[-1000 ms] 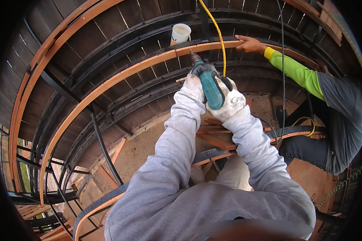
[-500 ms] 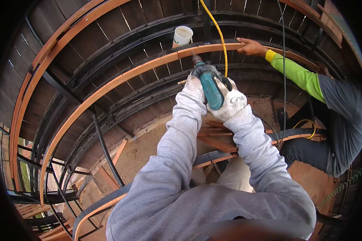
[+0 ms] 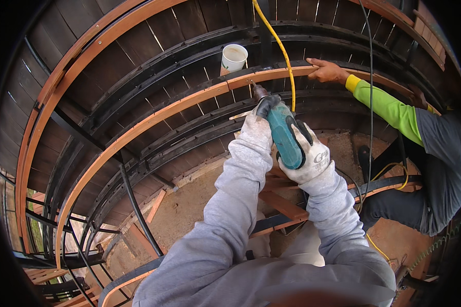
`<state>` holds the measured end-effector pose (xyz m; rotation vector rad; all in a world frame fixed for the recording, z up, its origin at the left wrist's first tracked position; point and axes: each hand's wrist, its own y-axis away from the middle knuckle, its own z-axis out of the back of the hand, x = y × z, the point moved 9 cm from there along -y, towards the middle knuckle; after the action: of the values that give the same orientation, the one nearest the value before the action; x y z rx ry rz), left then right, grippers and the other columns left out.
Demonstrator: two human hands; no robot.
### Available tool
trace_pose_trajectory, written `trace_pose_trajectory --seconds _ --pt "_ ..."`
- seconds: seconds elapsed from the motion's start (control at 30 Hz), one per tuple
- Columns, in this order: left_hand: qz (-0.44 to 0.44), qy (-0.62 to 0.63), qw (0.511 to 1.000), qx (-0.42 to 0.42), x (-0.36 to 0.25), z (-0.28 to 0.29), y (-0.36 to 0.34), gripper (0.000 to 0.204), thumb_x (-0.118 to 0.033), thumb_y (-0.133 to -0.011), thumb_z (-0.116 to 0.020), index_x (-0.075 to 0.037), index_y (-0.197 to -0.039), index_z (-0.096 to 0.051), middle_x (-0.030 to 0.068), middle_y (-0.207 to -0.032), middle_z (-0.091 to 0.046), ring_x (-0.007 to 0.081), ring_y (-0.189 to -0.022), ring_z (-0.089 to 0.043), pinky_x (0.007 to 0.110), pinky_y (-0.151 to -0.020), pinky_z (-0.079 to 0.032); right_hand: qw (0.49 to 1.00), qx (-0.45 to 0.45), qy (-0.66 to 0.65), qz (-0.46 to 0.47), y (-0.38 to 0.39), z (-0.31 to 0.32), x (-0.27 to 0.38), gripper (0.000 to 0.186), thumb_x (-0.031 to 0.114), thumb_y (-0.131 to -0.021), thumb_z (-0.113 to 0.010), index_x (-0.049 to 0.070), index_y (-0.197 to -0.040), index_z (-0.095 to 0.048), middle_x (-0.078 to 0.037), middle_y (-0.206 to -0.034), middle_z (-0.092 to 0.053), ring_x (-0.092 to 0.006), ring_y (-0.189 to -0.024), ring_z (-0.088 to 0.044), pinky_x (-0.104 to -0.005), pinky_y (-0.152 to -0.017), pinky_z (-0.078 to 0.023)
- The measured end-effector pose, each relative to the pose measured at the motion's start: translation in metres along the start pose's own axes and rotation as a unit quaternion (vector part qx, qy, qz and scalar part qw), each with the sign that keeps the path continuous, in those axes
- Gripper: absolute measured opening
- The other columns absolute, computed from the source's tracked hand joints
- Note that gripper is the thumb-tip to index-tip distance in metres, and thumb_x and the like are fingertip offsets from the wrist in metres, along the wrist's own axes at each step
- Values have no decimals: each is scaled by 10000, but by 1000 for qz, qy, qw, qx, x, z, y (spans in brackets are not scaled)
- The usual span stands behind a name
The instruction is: The person uses a corded drill to fasten curved wooden trim pieces along the underside of a roof structure. A coworker holds the trim in place and measures spacing while the recorder drives screws at regular intervals along the curve.
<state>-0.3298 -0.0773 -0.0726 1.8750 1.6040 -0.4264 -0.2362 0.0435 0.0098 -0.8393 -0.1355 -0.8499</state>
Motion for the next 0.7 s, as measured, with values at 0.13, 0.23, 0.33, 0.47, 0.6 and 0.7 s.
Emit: trace_pose_trajectory --seconds 0.13,0.23,0.33,0.47,0.6,0.7 --pt "-31 15 999 -11 7 16 -5 497 -405 -913 -748 -22 -1196 -605 193 -1026 -661 332 -908 -675 469 -858 -588 1000 -28 2 10 -1 5 9 720 203 -720 -813 96 -1367 -517 -278 -1212 -616 -441 -973 -690 -487 -826 -593" --pt "-24 46 999 -11 9 12 -7 534 -480 -892 -759 -34 -1144 -609 203 -1015 -672 329 -888 -679 470 -829 -593 999 -37 18 22 0 7 10 742 202 -702 -818 102 -1378 -528 -276 -1214 -628 -438 -974 -695 -470 -840 -595" --pt "-19 78 997 6 3 2 -8 578 -565 -907 -697 -47 -1149 -609 229 -1012 -679 357 -897 -683 496 -831 -591 998 -38 45 28 3 12 10 741 198 -681 -822 106 -1364 -551 -276 -1236 -631 -430 -988 -700 -461 -847 -595" --pt "-14 135 990 30 -19 -12 2 670 -661 -949 -537 -46 -1210 -590 250 -1042 -682 430 -1010 -680 601 -891 -557 993 -75 39 82 -1 24 23 693 195 -648 -827 116 -1303 -613 -289 -1251 -633 -423 -1006 -704 -451 -841 -595" --pt "-52 140 988 49 -48 -20 18 727 -709 -917 -564 -60 -1244 -573 175 -915 -669 405 -973 -687 618 -880 -565 981 -114 51 147 8 38 45 663 180 -617 -830 137 -1252 -646 -299 -1229 -645 -437 -1010 -703 -471 -866 -583" --pt "-32 136 979 150 -47 -52 36 667 -666 -947 -561 -51 -1204 -596 131 -861 -660 362 -917 -692 604 -889 -568 976 -128 64 166 31 55 55 727 165 -624 -831 141 -1305 -577 -309 -1308 -598 -471 -1094 -666 -510 -917 -561"
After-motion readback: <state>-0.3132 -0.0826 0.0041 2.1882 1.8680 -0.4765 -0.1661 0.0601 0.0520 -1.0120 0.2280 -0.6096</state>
